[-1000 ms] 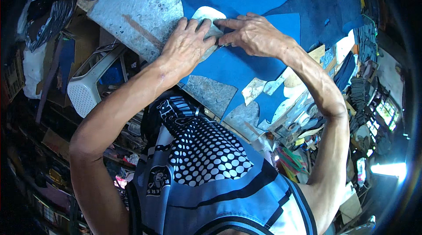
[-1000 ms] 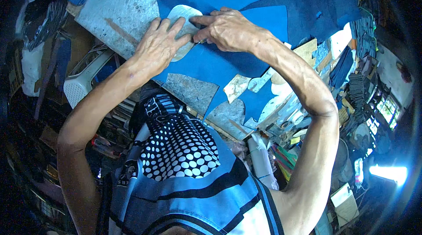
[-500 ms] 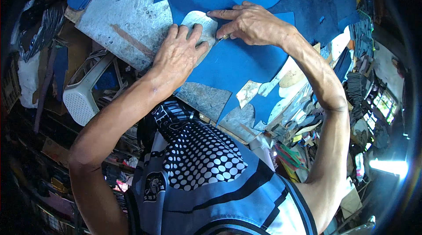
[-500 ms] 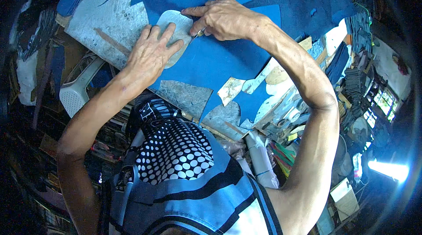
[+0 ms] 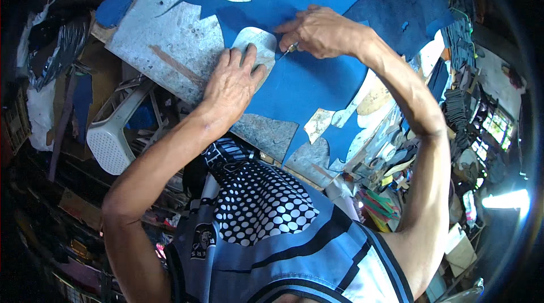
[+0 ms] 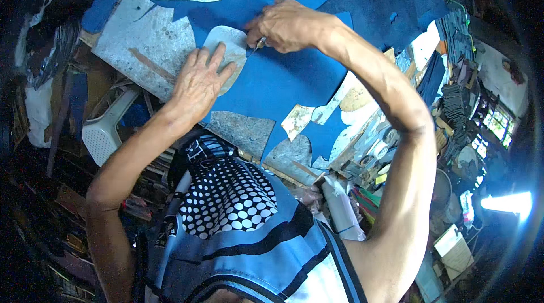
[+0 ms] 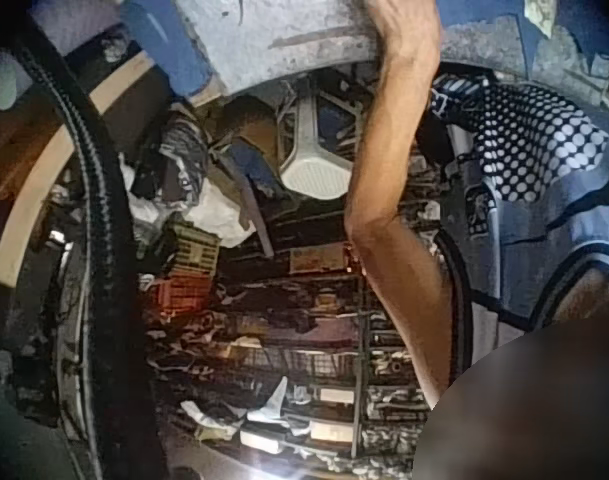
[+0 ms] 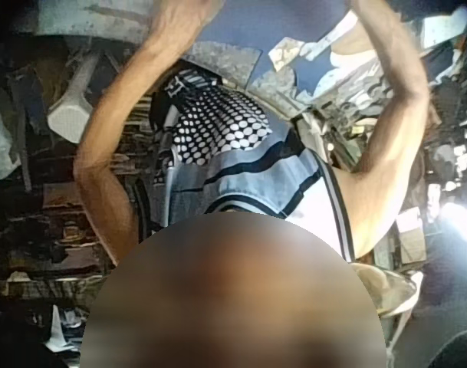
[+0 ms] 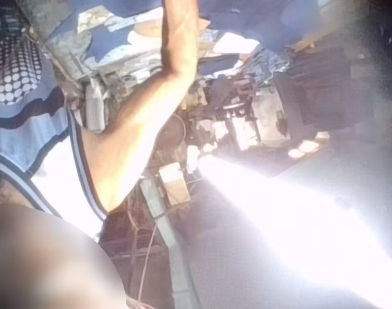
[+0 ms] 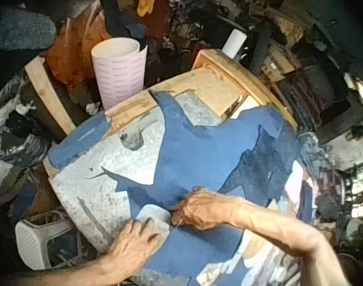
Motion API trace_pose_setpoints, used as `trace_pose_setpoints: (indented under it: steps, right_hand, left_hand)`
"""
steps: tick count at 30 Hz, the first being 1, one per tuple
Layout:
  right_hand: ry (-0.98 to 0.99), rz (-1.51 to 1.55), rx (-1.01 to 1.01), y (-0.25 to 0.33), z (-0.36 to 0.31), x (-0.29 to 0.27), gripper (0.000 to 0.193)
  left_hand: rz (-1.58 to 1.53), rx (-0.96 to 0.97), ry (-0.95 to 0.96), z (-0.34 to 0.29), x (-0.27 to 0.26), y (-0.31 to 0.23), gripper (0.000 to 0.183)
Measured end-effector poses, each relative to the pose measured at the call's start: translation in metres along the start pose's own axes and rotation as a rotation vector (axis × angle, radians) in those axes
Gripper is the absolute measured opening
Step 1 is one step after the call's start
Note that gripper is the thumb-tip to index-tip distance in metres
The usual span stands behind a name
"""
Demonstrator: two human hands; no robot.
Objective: Cutting out leather shapes using a handheld blade and a template.
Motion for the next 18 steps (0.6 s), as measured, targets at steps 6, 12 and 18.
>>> trace_pose_setpoints:
  steps: [6,12,18]
  right_hand:
    - [-0.870,0.738,0.605,0.047,-0.096,0.027,0.035]
    - [-1.871,1.733,0.894,0.186,-0.116,0.216,0.041]
    - [-2.325,1.939,1.368,0.312,-0.091,0.295,0.046]
  left_hand:
    - [0.027,-0.057,-0.116,-0.011,0.010,-0.008,0.042]
    - [0.048,0.133,-0.282,-0.011,0.038,-0.017,0.031]
    - [-0.409,0.676,-0.050,-0.006,0.039,-0.115,0.014]
Point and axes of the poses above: each hand's wrist, its own z-axis towards the middle knuckle, its own x-axis out of the palm, y = z × x, the point moved 6 cm from there along z, towards the middle knuckle, and after that the axes turned 13 degrees about -x, right-handed, at the moved point
